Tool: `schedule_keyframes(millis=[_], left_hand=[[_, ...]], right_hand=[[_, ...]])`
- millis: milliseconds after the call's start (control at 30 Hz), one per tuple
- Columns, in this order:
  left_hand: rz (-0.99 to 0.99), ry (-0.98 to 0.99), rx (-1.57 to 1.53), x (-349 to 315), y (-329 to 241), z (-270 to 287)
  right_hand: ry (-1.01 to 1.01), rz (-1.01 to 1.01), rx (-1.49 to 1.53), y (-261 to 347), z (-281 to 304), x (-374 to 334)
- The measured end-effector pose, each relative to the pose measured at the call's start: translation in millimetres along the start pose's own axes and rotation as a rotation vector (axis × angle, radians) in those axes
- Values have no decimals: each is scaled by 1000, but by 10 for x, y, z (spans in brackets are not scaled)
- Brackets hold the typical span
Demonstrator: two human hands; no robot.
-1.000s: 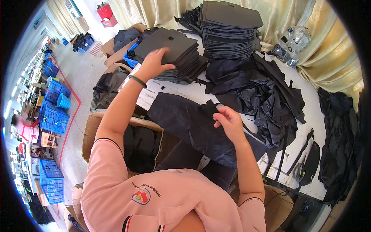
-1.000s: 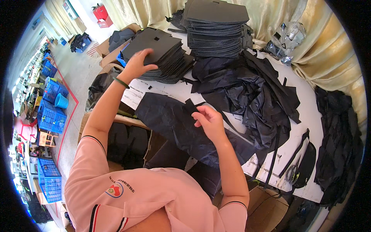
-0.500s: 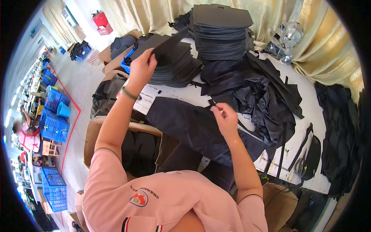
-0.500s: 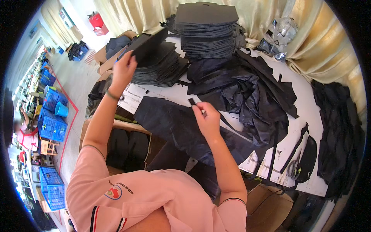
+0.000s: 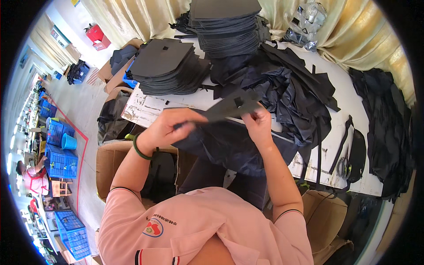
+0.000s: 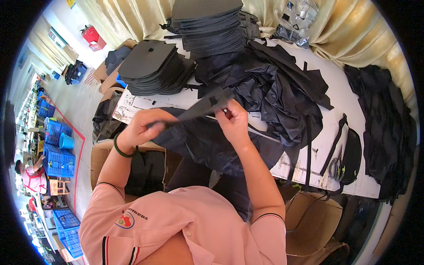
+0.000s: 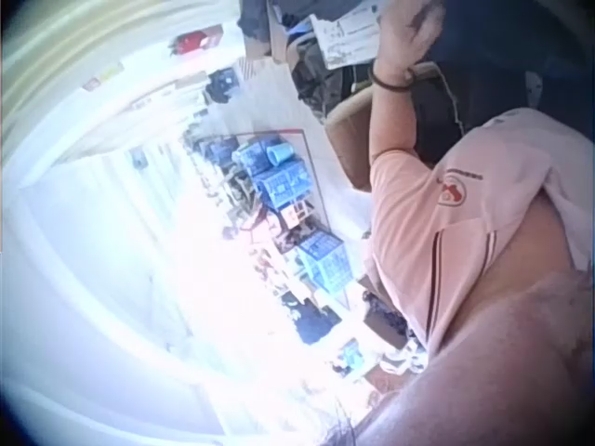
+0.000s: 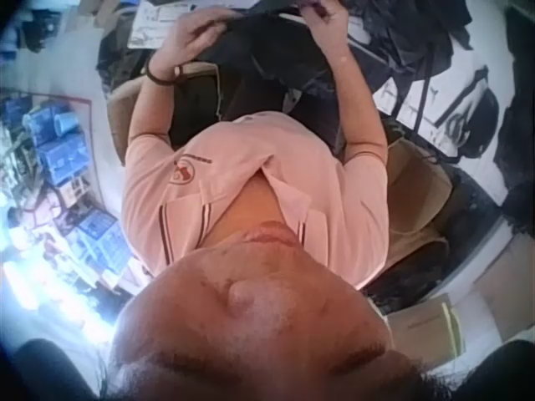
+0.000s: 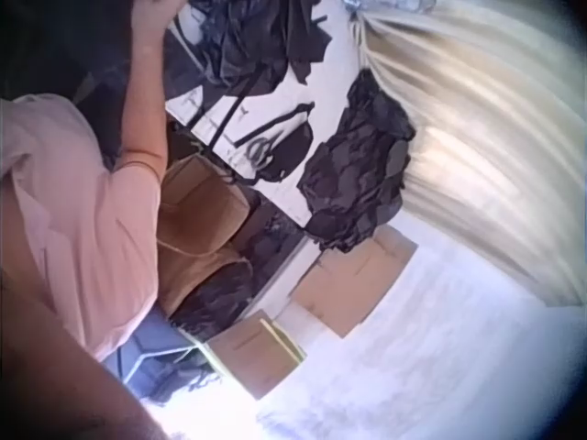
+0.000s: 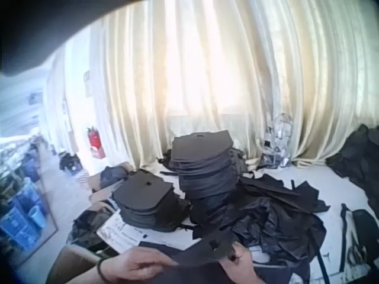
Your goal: Inspecting black fabric bags and packing them into cardboard boxes.
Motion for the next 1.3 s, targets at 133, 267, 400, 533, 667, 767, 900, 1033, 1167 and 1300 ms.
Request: schedule_keyframes(millis=[133,267,400,533,667,767,900,1033,1167,1300], left_hand=[[163,21,-310,168,100,-271],[162,-216,-84,318,421,-716],[-34,-319,263,452,257,-770],[-107,-268,358,530,197,-803],[278,-293,-321,356,590,-490],[455,-351,-469,70,733,-48],[650,-608,-583,-611,1332,572],[839,-788,-524,-1247,2042,1134],[356,-442,752,-302,1454,613],[162,243,-2,800,935,-980]], right_hand=[[107,-31,232,-137,0,-27],[331,-162,407,0,-191,-80],[410,-746,799,167,7,-177],[693,-704,548,104,108,-126],[701,-560,218,-211,337,-70],[661,-689,133,-646,649,-265],[716,-708,-134,-1015,988,-615],[713,-665,-363,-877,1073,-620],[660,-601,-453,-561,1007,-568],[643,-453,-590,-198,973,-518]])
Point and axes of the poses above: each hand's wrist, its own x-axis towards the middle knuckle, its own z-axis out of the back of the hand, y = z × x, the point moved 6 cm from there along x, towards the middle knuckle, and after that the axes turned 8 degrees about z, right-handed, at the moved point
